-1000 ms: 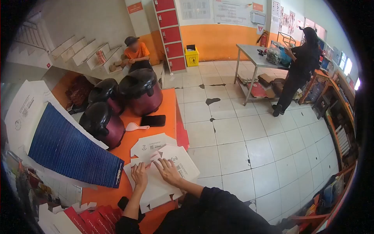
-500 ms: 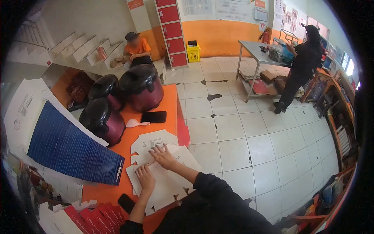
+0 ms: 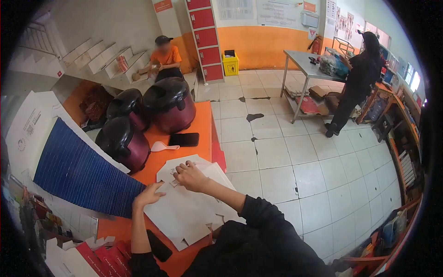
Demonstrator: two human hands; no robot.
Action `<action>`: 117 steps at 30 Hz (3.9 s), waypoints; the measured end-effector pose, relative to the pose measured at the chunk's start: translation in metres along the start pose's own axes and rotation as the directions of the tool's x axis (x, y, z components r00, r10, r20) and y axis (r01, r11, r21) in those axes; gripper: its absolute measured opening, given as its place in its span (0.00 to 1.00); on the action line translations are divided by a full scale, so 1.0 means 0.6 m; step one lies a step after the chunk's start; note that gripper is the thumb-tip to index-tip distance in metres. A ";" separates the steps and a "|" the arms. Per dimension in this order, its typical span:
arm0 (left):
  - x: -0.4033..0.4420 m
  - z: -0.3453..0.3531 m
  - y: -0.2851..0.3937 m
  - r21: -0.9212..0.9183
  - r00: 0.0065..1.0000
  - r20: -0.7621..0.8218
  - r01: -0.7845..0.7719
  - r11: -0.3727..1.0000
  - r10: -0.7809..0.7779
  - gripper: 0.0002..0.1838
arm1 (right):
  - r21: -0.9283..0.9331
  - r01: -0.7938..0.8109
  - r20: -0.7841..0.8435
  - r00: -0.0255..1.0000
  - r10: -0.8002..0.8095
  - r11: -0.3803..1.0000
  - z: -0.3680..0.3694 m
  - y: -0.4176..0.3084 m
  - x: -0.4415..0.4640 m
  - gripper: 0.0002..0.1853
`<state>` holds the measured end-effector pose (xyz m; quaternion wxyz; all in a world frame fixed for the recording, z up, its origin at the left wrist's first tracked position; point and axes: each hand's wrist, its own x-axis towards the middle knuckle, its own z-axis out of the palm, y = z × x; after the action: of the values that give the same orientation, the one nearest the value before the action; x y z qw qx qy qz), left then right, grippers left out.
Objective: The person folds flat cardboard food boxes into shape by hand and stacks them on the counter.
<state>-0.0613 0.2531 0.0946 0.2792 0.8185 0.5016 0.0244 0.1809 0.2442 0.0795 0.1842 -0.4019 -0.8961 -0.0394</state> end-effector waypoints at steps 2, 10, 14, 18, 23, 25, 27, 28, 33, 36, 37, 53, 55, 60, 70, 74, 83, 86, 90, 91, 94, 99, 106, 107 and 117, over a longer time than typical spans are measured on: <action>0.000 -0.004 0.004 -0.023 1.000 0.002 -0.005 1.000 0.005 0.26 | -0.021 -0.002 0.042 0.999 0.003 1.000 -0.005 -0.007 0.001 0.15; 0.023 0.118 0.023 0.215 0.948 -0.295 -0.059 0.975 0.122 0.20 | -0.216 -0.206 -0.142 0.974 0.177 0.954 0.099 -0.027 -0.050 0.29; 0.019 0.199 -0.001 0.282 0.860 -0.486 -0.018 0.959 0.159 0.16 | -0.156 -0.327 0.078 0.937 0.341 0.932 0.147 -0.098 -0.137 0.35; 0.001 0.218 0.010 0.500 0.860 -0.470 0.071 0.863 0.202 0.20 | -0.008 -0.441 -0.032 0.897 0.441 0.897 0.193 -0.118 -0.160 0.34; -0.015 0.271 0.070 0.496 0.865 -0.502 0.270 0.825 0.019 0.31 | -0.016 -0.465 -0.031 0.885 0.464 0.885 0.195 -0.124 -0.159 0.34; -0.017 0.258 0.067 0.394 0.900 -0.432 0.244 0.886 -0.056 0.34 | -0.025 -0.474 -0.036 0.880 0.473 0.880 0.192 -0.125 -0.157 0.33; -0.010 0.231 0.060 0.282 0.929 -0.354 0.219 0.934 -0.111 0.37 | -0.059 -0.465 -0.002 0.885 0.466 0.883 0.191 -0.123 -0.158 0.33; -0.001 0.200 0.041 0.073 0.961 -0.225 0.178 0.981 -0.158 0.40 | -0.074 -0.465 0.012 0.884 0.467 0.882 0.191 -0.123 -0.158 0.33; 0.011 0.055 -0.082 0.170 0.975 0.169 0.118 0.978 -0.147 0.56 | -0.069 -0.477 -0.015 0.879 0.477 0.876 0.200 -0.126 -0.158 0.32; 0.017 0.121 -0.217 0.091 0.989 -0.021 -0.146 0.985 0.148 0.56 | -0.050 -0.475 -0.017 0.880 0.475 0.878 0.195 -0.120 -0.157 0.32; 0.022 0.120 -0.218 0.063 0.992 -0.021 -0.122 0.991 0.123 0.56 | -0.046 -0.471 -0.009 0.882 0.471 0.881 0.197 -0.123 -0.159 0.31; -0.124 0.234 -0.022 0.317 0.707 -0.706 0.271 0.909 0.036 0.18 | 0.065 -0.498 -0.020 0.866 0.500 0.865 0.183 -0.123 -0.157 0.33; -0.128 0.253 -0.035 0.296 0.740 -0.672 0.277 0.914 -0.007 0.23 | 0.055 -0.498 -0.005 0.866 0.499 0.865 0.182 -0.123 -0.157 0.33; -0.139 0.237 -0.064 0.022 0.863 -0.477 0.200 0.979 -0.166 0.29 | 0.038 -0.477 -0.022 0.878 0.478 0.878 0.199 -0.124 -0.159 0.33; -0.221 0.294 -0.010 -0.231 0.685 -0.522 0.461 0.857 -0.509 0.45 | 0.260 -0.759 0.047 0.628 0.777 0.597 0.076 0.056 -0.193 0.37; -0.226 0.369 -0.020 -0.236 0.740 -0.490 0.396 0.887 -0.461 0.41 | 0.377 -0.797 0.460 0.604 0.651 0.473 0.129 0.139 -0.221 0.41; -0.236 0.295 0.047 -0.936 0.800 0.044 -0.177 -0.305 -0.599 0.21 | 0.339 -0.611 0.167 0.787 0.594 0.715 0.003 0.039 -0.168 0.25; -0.198 0.303 0.097 -0.941 0.793 0.003 -0.204 -0.271 -0.609 0.23 | 0.088 -0.475 0.012 0.879 0.476 0.875 0.007 -0.052 -0.165 0.15; -0.157 0.319 0.141 -0.980 0.762 -0.113 -0.190 -0.052 -0.638 0.35 | -0.012 -0.277 -0.120 0.954 0.274 0.961 0.032 -0.133 -0.157 0.12; -0.158 0.325 0.124 -0.979 0.778 -0.107 -0.190 -0.069 -0.618 0.35 | 0.047 -0.303 -0.075 0.949 0.306 0.952 0.019 -0.125 -0.158 0.11; -0.170 0.377 0.009 -0.966 0.793 -0.095 -0.220 -0.137 -0.602 0.34 | 0.263 -0.384 -0.002 0.917 0.398 0.885 -0.028 -0.090 -0.156 0.10; -0.168 0.256 0.132 -0.845 0.466 -0.502 -0.084 0.528 -0.729 0.27 | 0.123 -0.112 -0.185 0.974 0.133 0.986 -0.115 -0.186 -0.191 0.25; -0.127 0.291 0.071 -0.761 0.355 -0.640 -0.171 0.626 -0.682 0.26 | 0.075 -0.033 -0.216 0.975 0.049 0.997 -0.144 -0.204 -0.184 0.16; -0.121 0.280 0.060 -0.778 0.395 -0.619 -0.187 0.600 -0.679 0.26 | 0.130 -0.167 -0.206 0.960 0.191 0.977 -0.165 -0.165 -0.163 0.13; -0.051 0.293 -0.073 -0.833 0.638 -0.504 -0.182 0.522 -0.582 0.40 | -0.002 -0.167 0.138 0.976 0.166 0.986 0.070 0.049 -0.109 0.35</action>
<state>-0.0558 0.1667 -0.0672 0.4014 0.4258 0.5951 0.5508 0.2296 0.2270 0.0148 0.1265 -0.4763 -0.8701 0.0082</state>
